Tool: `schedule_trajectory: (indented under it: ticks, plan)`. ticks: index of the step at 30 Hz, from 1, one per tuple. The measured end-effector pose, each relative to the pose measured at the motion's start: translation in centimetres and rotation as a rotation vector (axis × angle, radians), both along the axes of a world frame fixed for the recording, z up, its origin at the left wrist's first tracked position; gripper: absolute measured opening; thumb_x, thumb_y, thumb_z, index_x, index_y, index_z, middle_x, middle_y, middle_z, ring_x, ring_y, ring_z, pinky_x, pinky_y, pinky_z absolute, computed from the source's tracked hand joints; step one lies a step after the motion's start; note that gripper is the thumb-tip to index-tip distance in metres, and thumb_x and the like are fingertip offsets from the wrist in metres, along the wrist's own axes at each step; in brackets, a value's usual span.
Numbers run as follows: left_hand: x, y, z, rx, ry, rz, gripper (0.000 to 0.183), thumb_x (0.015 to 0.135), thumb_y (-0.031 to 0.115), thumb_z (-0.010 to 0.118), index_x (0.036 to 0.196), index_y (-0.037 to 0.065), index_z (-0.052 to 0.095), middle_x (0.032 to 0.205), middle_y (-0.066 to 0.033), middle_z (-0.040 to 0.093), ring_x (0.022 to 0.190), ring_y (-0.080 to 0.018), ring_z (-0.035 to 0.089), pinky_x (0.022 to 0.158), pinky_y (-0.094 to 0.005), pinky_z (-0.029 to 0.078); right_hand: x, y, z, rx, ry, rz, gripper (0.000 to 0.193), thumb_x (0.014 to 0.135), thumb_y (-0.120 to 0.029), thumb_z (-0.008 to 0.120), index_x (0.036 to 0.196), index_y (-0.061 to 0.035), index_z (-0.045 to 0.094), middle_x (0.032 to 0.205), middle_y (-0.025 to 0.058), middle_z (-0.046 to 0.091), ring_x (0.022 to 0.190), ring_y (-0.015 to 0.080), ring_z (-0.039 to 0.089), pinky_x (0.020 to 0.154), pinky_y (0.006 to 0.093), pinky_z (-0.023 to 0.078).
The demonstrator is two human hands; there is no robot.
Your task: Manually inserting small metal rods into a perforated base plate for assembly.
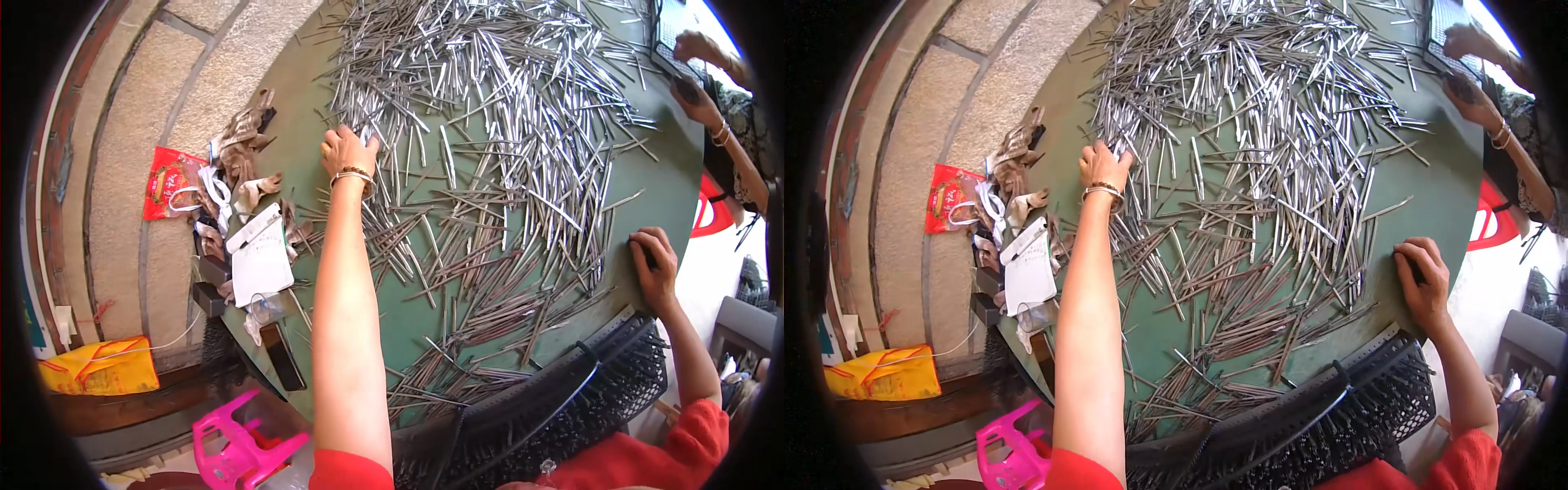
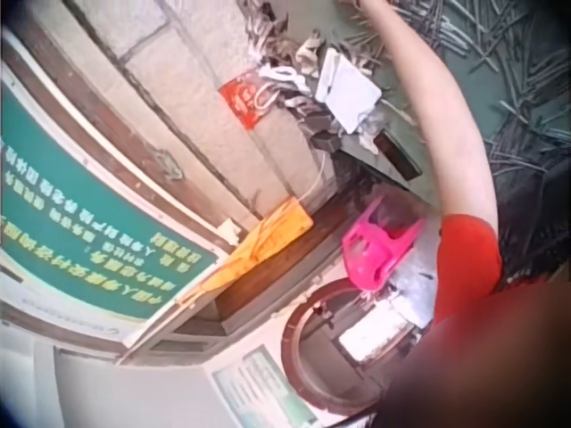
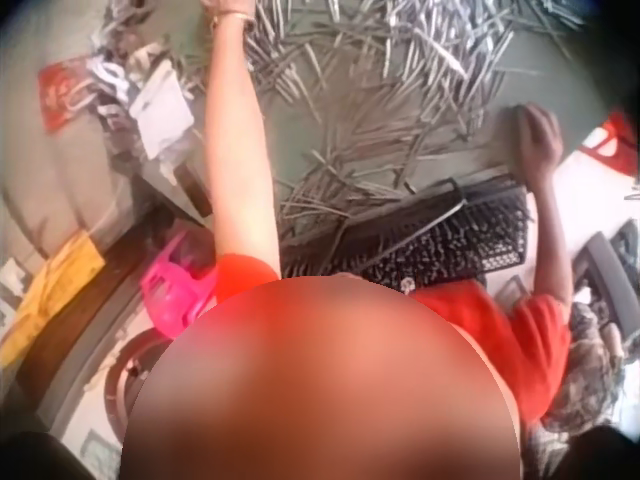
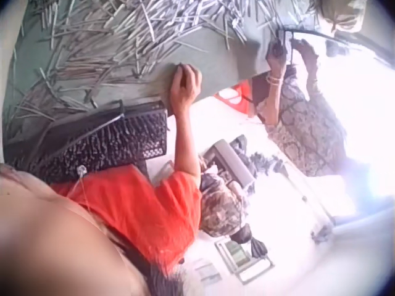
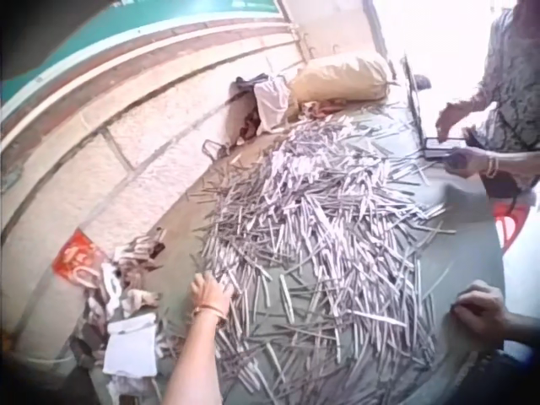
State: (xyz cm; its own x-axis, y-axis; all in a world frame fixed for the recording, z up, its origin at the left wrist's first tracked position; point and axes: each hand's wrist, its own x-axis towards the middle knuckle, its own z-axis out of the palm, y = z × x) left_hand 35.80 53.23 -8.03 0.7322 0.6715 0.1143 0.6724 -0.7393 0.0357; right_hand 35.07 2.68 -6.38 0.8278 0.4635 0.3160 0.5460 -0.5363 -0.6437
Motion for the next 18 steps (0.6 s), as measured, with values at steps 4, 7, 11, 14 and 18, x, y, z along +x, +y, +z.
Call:
schedule_trajectory:
  ticks: [4, 7, 11, 14, 18]
  plan:
    - [-1.2, -1.2, -0.8, 0.146, -0.05, -0.148, 0.047, 0.077, 0.034, 0.069, 0.107, 0.003, 0.049, 0.106, -0.0148, 0.051, 0.103, -0.0332, 0.052, 0.086, -0.0434, 0.046, 0.1, 0.3, -0.4, 0.008, 0.024, 0.001, 0.012, 0.08, 0.003, 0.06, 0.092, 0.0015, 0.06, 0.089, 0.0128, 0.057, 0.08, 0.0257, 0.058, 0.07, 0.031, 0.046]
    - [-3.3, -3.5, -0.4, 0.129, -0.034, -0.269, 0.048, 0.075, 0.03, 0.071, 0.107, 0.003, 0.048, 0.106, -0.0153, 0.051, 0.103, -0.034, 0.051, 0.086, -0.0438, 0.046, -0.2, 0.0, -0.2, 0.028, 0.033, -0.001, 0.011, 0.08, 0.003, 0.06, 0.091, 0.0011, 0.06, 0.089, 0.0124, 0.057, 0.079, 0.0258, 0.057, 0.069, 0.0312, 0.046]
    - [-7.9, -8.6, 0.5, 0.01, -0.006, -0.418, 0.065, 0.074, 0.025, 0.072, 0.127, 0.003, 0.042, 0.118, -0.0145, 0.046, 0.111, -0.0327, 0.047, 0.093, -0.0411, 0.041, -0.3, -0.5, 0.0, 0.057, 0.021, 0.01, 0.01, 0.08, 0.002, 0.06, 0.09, 0.0008, 0.06, 0.087, 0.0122, 0.057, 0.079, 0.0257, 0.057, 0.069, 0.0316, 0.046]
    - [-11.7, -11.6, 1.1, -0.05, 0.041, -0.475, 0.072, 0.072, 0.023, 0.074, 0.132, 0.005, 0.038, 0.122, -0.0129, 0.043, 0.114, -0.031, 0.044, 0.095, -0.0407, 0.039, -0.1, -0.3, 0.0, 0.082, 0.021, 0.025, 0.01, 0.08, 0.002, 0.061, 0.091, 0.0009, 0.06, 0.085, 0.0122, 0.057, 0.078, 0.0259, 0.057, 0.069, 0.0317, 0.046]
    - [-14.5, -13.5, 5.0, -0.318, 0.319, -0.523, 0.099, 0.064, 0.022, 0.076, 0.143, 0.006, 0.019, 0.138, -0.0177, 0.032, 0.13, -0.0339, 0.03, 0.104, -0.0419, 0.032, 0.1, -0.6, -0.3, 0.115, 0.016, 0.044, 0.01, 0.081, 0.001, 0.061, 0.091, 0.001, 0.06, 0.086, 0.0127, 0.058, 0.078, 0.0275, 0.057, 0.069, 0.0322, 0.046]
